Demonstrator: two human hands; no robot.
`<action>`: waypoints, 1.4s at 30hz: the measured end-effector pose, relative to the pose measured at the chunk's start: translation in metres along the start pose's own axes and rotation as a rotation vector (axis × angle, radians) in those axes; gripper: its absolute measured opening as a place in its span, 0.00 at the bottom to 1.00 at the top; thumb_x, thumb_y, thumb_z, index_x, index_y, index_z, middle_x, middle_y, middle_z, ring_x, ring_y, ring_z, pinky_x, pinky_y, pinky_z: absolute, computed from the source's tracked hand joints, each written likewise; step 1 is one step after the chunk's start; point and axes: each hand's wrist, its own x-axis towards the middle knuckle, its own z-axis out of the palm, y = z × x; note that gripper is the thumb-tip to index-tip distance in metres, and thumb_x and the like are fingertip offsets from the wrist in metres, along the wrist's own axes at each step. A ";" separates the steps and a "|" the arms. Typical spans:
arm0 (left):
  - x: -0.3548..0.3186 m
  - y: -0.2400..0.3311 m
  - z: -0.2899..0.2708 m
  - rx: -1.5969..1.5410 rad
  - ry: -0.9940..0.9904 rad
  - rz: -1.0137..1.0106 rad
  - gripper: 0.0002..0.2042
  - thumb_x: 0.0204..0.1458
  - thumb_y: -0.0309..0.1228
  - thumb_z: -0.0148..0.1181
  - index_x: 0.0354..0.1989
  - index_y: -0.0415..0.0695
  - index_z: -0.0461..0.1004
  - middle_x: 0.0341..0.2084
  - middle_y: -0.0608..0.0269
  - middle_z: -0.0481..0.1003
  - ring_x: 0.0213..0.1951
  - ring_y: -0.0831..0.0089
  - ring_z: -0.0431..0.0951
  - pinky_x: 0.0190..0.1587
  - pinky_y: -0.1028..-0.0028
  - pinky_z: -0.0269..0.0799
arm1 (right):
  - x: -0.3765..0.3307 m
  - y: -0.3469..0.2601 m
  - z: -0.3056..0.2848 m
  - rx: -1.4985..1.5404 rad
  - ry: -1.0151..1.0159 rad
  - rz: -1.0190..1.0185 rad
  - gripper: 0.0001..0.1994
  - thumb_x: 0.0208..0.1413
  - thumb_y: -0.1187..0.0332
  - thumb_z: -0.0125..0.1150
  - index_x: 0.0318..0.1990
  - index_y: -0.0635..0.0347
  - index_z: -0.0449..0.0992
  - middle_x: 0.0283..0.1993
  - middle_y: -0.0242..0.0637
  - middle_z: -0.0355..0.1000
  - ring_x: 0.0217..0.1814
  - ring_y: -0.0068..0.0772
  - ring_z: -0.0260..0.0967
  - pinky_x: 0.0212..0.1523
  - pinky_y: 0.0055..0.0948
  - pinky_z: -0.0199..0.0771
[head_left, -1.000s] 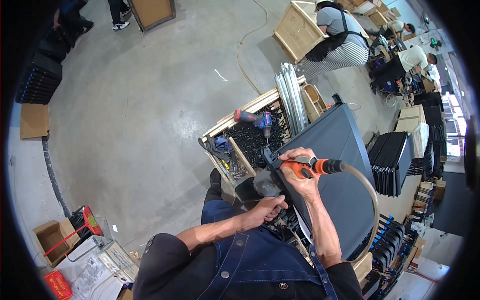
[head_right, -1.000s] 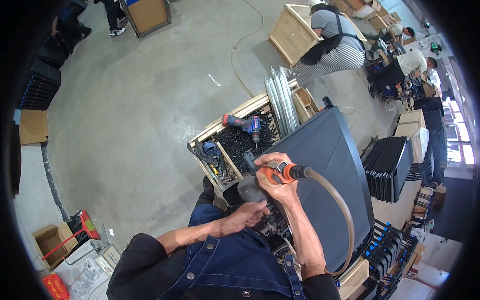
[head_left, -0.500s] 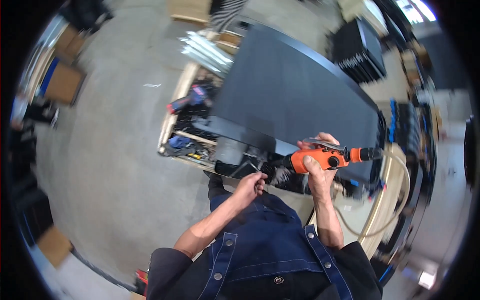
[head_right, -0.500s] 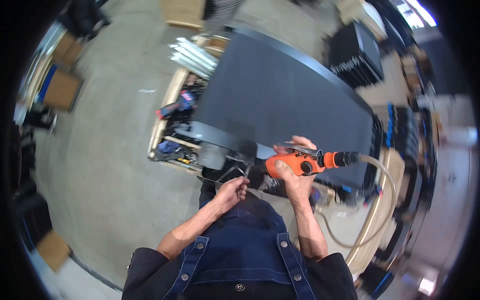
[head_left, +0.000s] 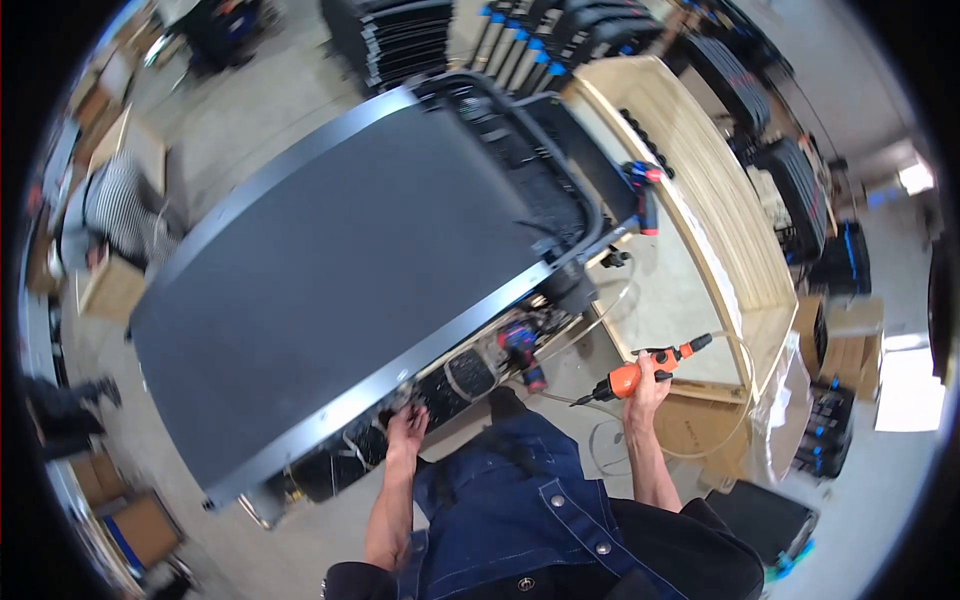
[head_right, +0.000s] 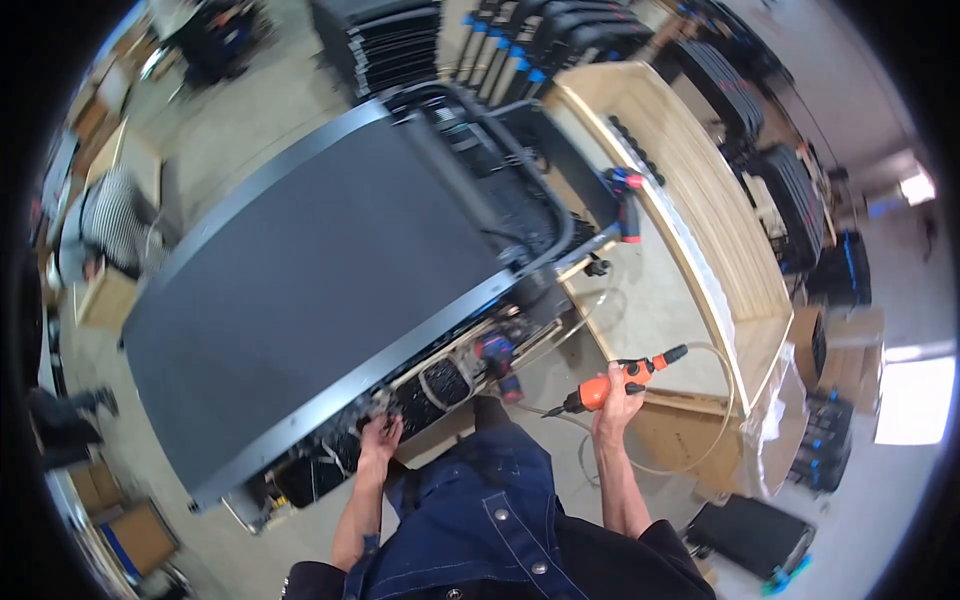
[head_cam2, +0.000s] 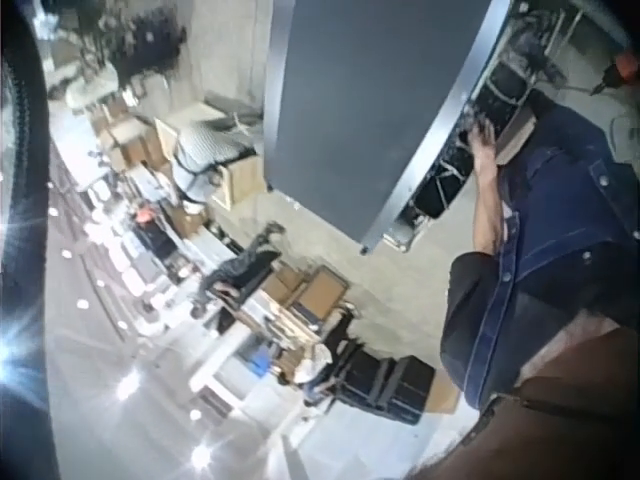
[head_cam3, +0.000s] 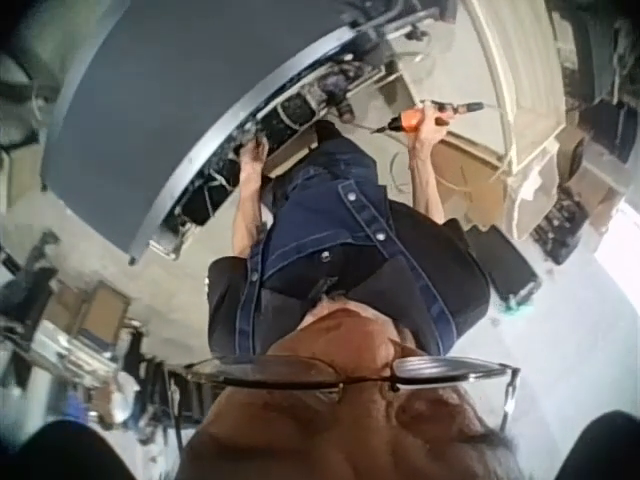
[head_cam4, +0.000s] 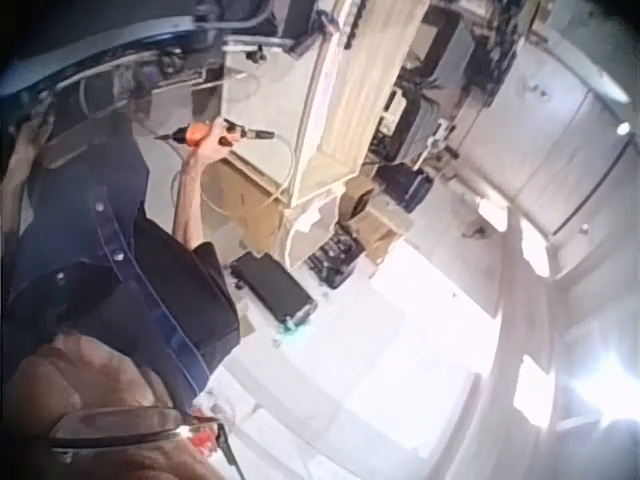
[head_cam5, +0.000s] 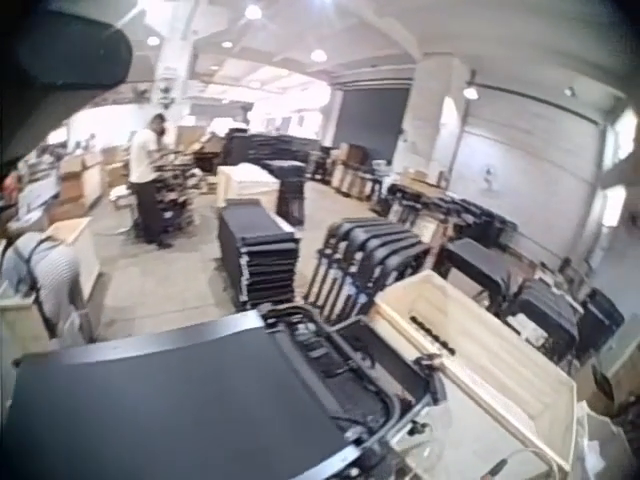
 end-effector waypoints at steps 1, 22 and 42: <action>0.002 -0.002 0.012 -0.034 0.096 0.056 0.11 0.63 0.32 0.53 0.47 0.39 0.71 0.41 0.55 0.75 0.46 0.58 0.79 0.52 0.60 0.78 | 0.027 0.000 -0.013 -0.049 0.005 -0.091 0.13 0.60 0.68 0.66 0.46 0.60 0.68 0.38 0.33 0.70 0.37 0.30 0.74 0.41 0.34 0.78; -0.054 -0.150 0.230 1.852 -0.373 0.882 0.15 0.59 0.33 0.56 0.54 0.42 0.71 0.47 0.46 0.74 0.48 0.43 0.75 0.52 0.52 0.70 | 0.180 -0.036 -0.015 -0.108 -0.261 0.490 0.16 0.52 0.64 0.68 0.40 0.64 0.69 0.30 0.39 0.72 0.27 0.33 0.74 0.30 0.34 0.78; -0.082 -0.171 0.218 1.782 -0.575 0.291 0.16 0.59 0.41 0.57 0.50 0.44 0.77 0.46 0.54 0.80 0.51 0.57 0.79 0.54 0.63 0.73 | 0.131 -0.017 -0.019 -0.423 -0.454 -0.003 0.19 0.46 0.75 0.73 0.46 0.62 0.74 0.41 0.32 0.76 0.42 0.26 0.73 0.49 0.29 0.74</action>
